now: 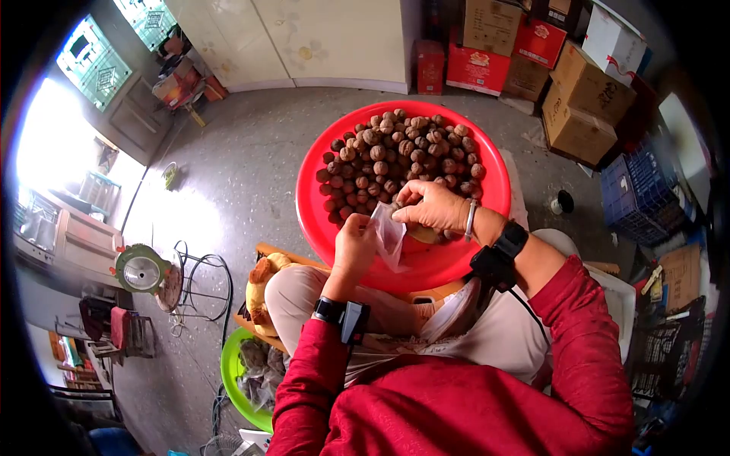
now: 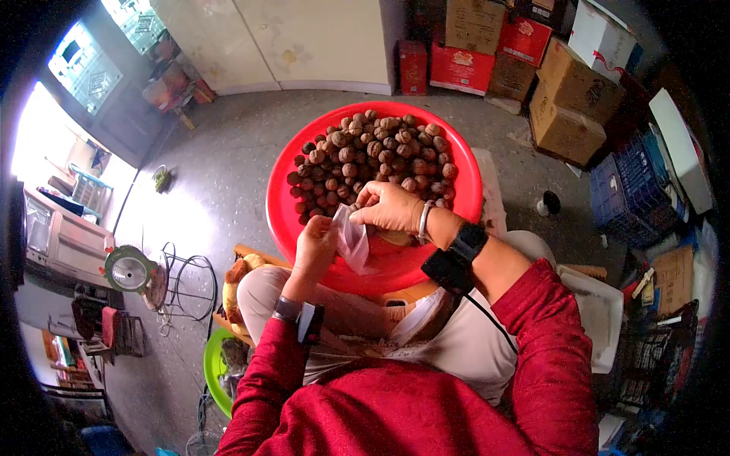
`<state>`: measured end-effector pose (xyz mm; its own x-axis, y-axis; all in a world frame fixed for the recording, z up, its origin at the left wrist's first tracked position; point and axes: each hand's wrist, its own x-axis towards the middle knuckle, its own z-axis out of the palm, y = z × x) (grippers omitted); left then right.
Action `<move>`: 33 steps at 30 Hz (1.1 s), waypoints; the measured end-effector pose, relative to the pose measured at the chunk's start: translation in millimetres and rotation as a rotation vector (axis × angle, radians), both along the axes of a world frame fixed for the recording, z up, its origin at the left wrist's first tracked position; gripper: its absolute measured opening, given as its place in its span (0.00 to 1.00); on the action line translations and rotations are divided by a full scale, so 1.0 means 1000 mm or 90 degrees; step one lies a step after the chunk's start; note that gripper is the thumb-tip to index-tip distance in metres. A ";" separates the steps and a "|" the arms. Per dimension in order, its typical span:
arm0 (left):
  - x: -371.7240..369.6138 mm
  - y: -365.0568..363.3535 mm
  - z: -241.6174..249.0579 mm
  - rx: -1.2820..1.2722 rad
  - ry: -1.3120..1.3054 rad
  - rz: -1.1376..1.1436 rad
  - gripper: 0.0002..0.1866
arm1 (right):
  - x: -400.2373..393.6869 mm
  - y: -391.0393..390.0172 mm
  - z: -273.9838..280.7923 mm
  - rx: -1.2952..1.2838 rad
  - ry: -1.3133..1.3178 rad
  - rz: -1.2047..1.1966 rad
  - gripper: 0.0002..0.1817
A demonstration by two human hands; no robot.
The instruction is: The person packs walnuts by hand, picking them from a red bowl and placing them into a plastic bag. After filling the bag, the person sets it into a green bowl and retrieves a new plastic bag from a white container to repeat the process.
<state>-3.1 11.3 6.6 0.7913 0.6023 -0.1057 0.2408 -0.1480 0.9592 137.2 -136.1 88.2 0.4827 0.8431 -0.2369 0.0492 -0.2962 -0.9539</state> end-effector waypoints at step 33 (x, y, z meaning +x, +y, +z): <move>-0.012 -0.014 0.028 0.188 0.032 -0.167 0.10 | 0.000 -0.014 0.005 -0.023 -0.335 0.288 0.18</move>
<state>-15.1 -2.7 34.5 0.9204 0.3910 -0.0004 0.2036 -0.4782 0.8543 137.4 -150.3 93.0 0.1437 0.9846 -0.0996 0.6281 -0.1685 -0.7596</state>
